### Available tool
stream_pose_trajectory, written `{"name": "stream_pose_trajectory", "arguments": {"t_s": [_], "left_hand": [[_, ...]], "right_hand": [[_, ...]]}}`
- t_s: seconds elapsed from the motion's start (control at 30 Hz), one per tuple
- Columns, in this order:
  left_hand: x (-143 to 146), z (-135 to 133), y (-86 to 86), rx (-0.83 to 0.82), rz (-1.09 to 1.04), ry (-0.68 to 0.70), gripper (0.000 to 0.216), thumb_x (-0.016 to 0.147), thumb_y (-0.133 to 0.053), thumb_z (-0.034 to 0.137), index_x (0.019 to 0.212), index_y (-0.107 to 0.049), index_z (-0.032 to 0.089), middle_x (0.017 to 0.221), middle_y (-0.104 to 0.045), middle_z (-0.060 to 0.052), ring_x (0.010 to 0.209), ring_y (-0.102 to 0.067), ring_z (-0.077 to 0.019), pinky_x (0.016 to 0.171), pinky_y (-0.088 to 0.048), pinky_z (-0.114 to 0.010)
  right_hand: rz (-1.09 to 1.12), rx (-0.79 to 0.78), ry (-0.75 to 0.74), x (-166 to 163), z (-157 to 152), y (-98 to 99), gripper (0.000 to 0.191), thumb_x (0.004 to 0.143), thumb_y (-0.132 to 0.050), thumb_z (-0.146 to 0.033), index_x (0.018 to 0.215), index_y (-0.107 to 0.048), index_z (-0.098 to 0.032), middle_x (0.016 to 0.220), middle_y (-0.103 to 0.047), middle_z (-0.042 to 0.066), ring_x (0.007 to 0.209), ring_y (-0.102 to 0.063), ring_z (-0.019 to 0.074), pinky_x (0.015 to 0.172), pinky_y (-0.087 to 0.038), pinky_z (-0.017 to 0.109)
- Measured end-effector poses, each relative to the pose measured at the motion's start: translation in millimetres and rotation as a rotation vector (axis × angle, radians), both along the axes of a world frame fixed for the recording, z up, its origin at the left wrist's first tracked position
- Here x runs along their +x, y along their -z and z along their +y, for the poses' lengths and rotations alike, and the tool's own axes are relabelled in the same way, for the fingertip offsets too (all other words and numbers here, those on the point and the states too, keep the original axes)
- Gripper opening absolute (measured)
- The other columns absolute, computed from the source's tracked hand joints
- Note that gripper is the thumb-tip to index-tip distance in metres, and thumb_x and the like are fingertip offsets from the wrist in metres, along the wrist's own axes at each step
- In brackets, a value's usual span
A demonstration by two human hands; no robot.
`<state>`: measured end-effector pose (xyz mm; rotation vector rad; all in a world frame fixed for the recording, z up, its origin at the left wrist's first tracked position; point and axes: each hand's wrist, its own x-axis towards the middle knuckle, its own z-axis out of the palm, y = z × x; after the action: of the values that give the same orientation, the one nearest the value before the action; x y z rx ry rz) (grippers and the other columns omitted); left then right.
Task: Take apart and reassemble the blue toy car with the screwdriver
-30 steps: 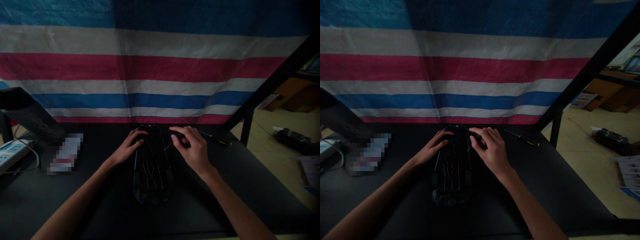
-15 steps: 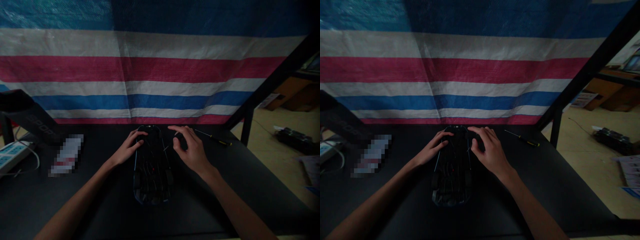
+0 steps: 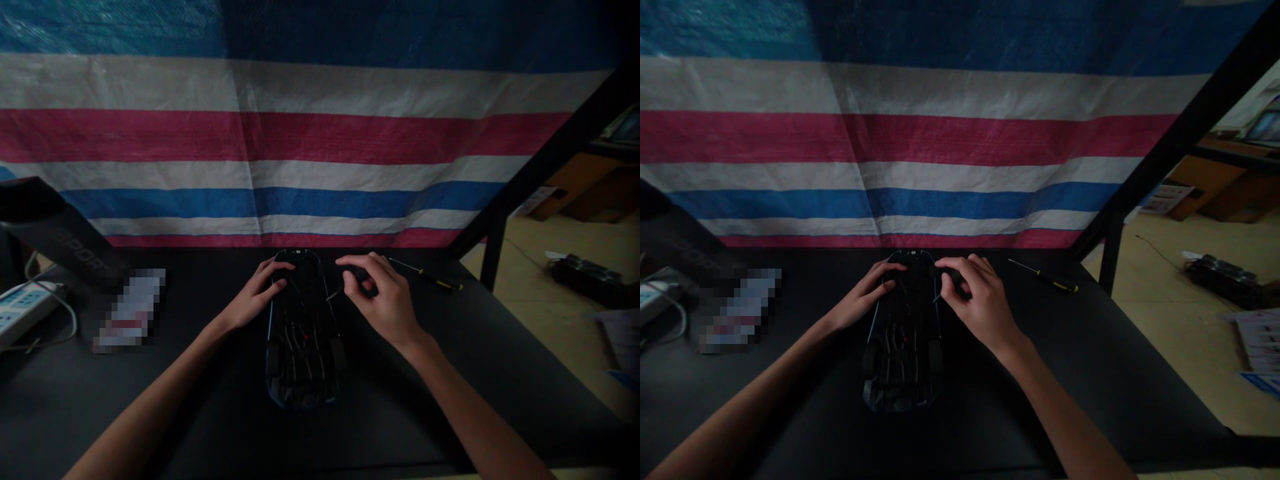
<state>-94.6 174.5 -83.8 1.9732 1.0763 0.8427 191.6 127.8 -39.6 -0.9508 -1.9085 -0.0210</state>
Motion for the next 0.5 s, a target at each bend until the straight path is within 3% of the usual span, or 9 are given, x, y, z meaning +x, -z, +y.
{"name": "stream_pose_trajectory", "arguments": {"t_s": [0.1, 0.23, 0.37, 0.5], "left_hand": [[0.6, -0.2, -0.6, -0.003, -0.005, 0.004, 0.041, 0.106, -0.053, 0.052, 0.141, -0.062, 0.031, 0.159, -0.052, -0.007, 0.162, -0.033, -0.0326, 0.137, -0.016, -0.056], [0.3, -0.2, -0.5, 0.000, -0.010, 0.008, 0.041, 0.107, -0.053, 0.051, 0.141, -0.062, 0.030, 0.158, -0.052, -0.008, 0.163, -0.031, -0.0308, 0.138, -0.015, -0.053], [-0.6, 0.4, 0.6, 0.003, -0.006, 0.004, 0.040, 0.106, -0.053, 0.052, 0.140, -0.062, 0.032, 0.159, -0.051, -0.008, 0.162, -0.033, -0.0317, 0.137, -0.017, -0.054], [-0.4, 1.0, 0.8, 0.000, -0.003, 0.006, 0.041, 0.107, -0.053, 0.052, 0.141, -0.062, 0.031, 0.160, -0.050, -0.008, 0.163, -0.031, -0.0305, 0.137, -0.016, -0.053]], "right_hand": [[-0.030, 0.001, -0.039, 0.5, -0.3, -1.4, 0.024, 0.103, -0.055, -0.019, 0.124, -0.067, -0.025, 0.113, -0.077, 0.005, 0.095, -0.067, 0.0219, 0.091, -0.053, 0.041], [-0.017, 0.026, 0.015, 0.8, -0.6, -3.4, 0.014, 0.104, -0.059, -0.021, 0.110, -0.071, -0.026, 0.086, -0.072, 0.000, 0.070, -0.058, 0.0176, 0.077, -0.049, 0.037], [-0.024, 0.009, -0.047, 1.2, -0.4, -3.6, 0.026, 0.104, -0.053, -0.017, 0.125, -0.067, -0.024, 0.115, -0.077, 0.005, 0.095, -0.067, 0.0214, 0.092, -0.051, 0.040], [0.001, 0.006, 0.011, 1.9, 0.7, -1.6, 0.016, 0.105, -0.058, -0.020, 0.115, -0.069, -0.026, 0.104, -0.077, 0.002, 0.083, -0.065, 0.0193, 0.084, -0.052, 0.038]]}}
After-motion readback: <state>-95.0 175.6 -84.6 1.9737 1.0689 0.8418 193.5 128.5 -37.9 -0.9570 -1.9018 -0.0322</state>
